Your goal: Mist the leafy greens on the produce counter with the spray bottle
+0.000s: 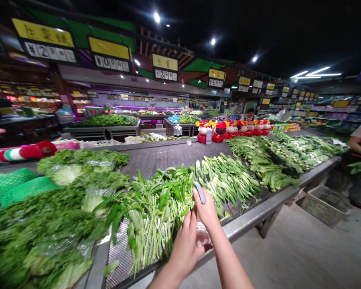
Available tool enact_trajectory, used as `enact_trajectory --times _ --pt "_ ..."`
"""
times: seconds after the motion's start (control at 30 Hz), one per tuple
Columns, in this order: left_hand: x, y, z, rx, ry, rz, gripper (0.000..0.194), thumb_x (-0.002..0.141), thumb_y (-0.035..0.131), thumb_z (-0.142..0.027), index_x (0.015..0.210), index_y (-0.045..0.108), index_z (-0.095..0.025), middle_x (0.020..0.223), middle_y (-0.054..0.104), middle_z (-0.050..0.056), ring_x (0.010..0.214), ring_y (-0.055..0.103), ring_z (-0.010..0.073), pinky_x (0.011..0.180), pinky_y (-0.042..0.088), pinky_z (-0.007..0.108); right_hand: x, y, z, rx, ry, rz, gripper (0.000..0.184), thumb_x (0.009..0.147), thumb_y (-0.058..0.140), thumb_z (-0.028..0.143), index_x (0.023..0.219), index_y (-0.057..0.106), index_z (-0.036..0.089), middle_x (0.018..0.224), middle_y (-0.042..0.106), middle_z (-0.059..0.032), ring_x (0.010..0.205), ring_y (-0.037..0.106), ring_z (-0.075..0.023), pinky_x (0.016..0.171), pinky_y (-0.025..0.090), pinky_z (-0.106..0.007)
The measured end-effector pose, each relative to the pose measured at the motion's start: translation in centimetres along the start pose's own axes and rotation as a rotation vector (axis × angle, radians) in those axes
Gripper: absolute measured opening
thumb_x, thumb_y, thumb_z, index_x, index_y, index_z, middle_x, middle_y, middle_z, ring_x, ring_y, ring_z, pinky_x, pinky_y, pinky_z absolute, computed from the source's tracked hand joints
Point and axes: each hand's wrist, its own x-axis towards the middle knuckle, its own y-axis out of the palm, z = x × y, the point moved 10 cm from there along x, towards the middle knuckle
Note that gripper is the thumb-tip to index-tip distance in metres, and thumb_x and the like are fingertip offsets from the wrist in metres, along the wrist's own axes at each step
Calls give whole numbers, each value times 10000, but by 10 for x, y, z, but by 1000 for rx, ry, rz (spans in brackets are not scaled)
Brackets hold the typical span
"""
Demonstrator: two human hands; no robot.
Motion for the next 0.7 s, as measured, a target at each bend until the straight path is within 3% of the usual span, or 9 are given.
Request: enact_trajectory --times 0.13,0.27,0.7 --pt "-6 -3 10 1 -17 6 913 617 659 -206 1378 160 -140 1445 184 112 1265 326 246 1062 242 280 -6 13 -7 13 44 -4 394 821 423 553 634 530 222 604 578 -17 536 517 -169 521 411 -303" --pt "-12 -1 17 4 -28 52 932 606 680 -197 1379 160 -152 1446 182 117 1243 358 263 1047 273 301 -14 18 -9 28 64 -1 373 827 428 535 714 568 209 677 618 -37 594 556 -180 551 436 -304" --pt "-36 18 1 -38 119 115 1014 595 750 -263 1379 111 -181 1424 222 116 1274 316 276 1060 263 327 -52 -9 -31 28 137 -135 356 799 478 512 833 621 189 809 671 -58 724 612 -199 667 468 -320"
